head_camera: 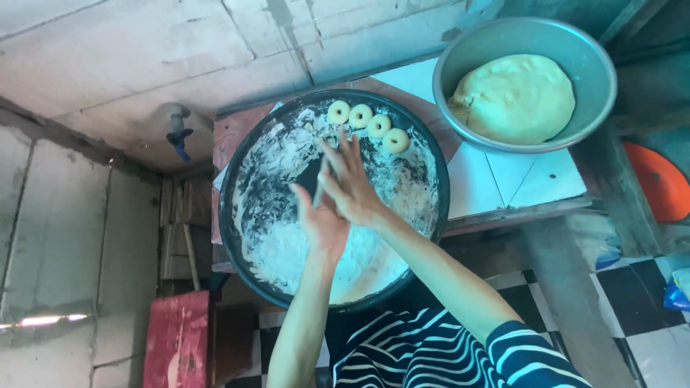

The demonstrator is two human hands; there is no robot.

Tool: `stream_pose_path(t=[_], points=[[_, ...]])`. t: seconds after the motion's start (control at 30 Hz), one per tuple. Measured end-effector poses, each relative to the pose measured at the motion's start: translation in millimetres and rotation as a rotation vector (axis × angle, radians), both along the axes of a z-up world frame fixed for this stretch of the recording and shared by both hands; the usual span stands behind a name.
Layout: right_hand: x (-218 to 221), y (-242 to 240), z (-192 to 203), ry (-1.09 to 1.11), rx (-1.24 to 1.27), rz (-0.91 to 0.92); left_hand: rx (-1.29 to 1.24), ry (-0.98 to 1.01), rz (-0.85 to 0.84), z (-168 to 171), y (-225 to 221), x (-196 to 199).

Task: Shaping small portions of dough into donut rings and arranging them on a floured tray.

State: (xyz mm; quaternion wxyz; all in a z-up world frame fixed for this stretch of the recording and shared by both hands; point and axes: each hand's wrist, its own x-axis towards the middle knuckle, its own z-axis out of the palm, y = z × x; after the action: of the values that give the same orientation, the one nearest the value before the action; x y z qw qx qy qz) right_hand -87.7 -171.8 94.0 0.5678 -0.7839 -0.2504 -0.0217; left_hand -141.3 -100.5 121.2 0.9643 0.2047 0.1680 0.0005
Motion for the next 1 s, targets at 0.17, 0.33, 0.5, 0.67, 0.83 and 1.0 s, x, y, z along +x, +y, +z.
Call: stream_pose_path(t=[0.17,0.33,0.5,0.67,0.83,1.0], points=[[-42.4,14.5,21.6,-0.234,0.187,0.124,0.491,-0.520,0.024,-48.9,29.6,30.9],[-56.5,16.5,42.6,-0.410,0.241,0.142,0.469,-0.810,0.290,-30.1,-26.2,-0.9],[-68.6,17.8,36.8,-0.357,0.228,0.177,0.548,-0.357,-0.009,9.4,0.5,-16.1],[-53.2,32.2,16.3,-0.520,0.153,0.151,0.174,-0.504,0.022,-54.2,24.0,4.8],[-12.3,19.2,9.3,-0.283,0.170,0.089,0.299,-0.175,0.068,-45.7,0.5,-17.2],[-23.5,24.6,-87.0,1.061,0.809,0.059,0.880,-0.446,0.109,-13.7,36.6,6.8]])
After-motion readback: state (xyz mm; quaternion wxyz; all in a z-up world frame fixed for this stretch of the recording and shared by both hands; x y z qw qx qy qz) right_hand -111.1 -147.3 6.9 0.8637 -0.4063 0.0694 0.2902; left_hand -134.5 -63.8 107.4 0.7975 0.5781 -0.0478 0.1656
